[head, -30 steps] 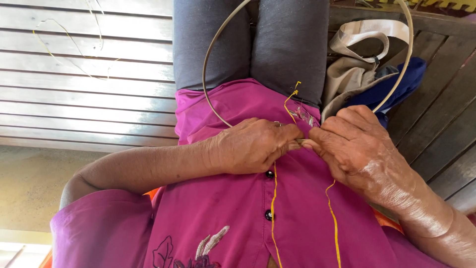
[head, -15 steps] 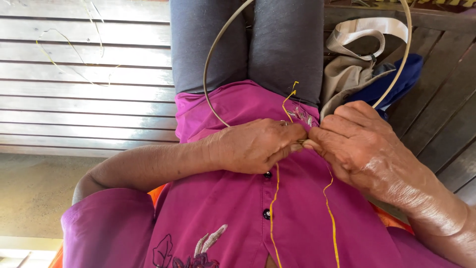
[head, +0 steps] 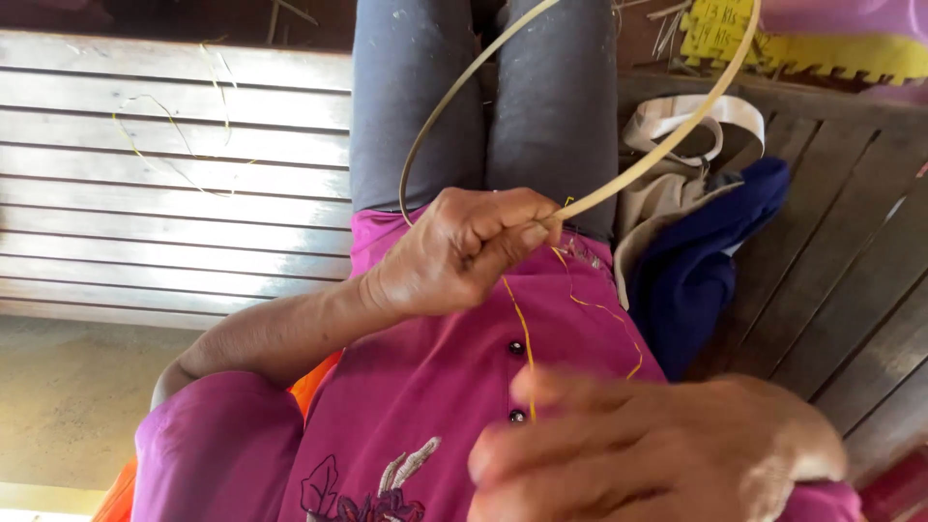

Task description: The person is forming a circular bamboo frame by tying bamboo strips together with yellow string.

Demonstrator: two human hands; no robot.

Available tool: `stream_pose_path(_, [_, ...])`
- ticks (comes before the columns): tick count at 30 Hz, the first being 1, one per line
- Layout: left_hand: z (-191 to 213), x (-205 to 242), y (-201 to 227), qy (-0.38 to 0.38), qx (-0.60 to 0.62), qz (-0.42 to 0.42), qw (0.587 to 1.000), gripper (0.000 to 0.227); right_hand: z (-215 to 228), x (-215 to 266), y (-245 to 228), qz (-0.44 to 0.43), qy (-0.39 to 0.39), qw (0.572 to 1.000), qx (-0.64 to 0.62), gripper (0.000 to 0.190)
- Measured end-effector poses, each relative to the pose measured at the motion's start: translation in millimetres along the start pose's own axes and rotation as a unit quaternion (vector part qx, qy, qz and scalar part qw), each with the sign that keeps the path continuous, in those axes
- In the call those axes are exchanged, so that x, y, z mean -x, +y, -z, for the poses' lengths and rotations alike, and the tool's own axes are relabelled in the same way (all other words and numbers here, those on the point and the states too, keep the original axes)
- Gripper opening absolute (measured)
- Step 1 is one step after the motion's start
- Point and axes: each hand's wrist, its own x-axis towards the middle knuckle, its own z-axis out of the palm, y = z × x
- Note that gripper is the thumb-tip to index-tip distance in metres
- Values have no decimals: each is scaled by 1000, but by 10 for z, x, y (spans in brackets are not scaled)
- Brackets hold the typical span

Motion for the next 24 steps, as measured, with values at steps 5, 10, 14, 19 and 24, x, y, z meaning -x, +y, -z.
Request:
stream_pose_path(5, [180, -29, 69, 22, 15, 27, 999, 22, -65, -96, 192, 216, -39, 959, -177, 57])
stream_pose_path(10, [321, -63, 41, 45, 103, 36, 993, 22, -148, -104, 215, 197, 215, 943, -160, 28])
stream_pose_path(14, [362, -93, 43, 50, 107, 23, 993, 21, -96, 25, 370, 194, 251, 942, -111, 16])
stream_pose_path(19, [329, -89, 18, 65, 59, 10, 996, 19, -56, 11, 404, 202, 293, 934, 23, 17])
stream_pose_path(24, [432, -83, 55, 54, 69, 15, 996, 25, -193, 386, 992, -175, 627, 656, 381, 16])
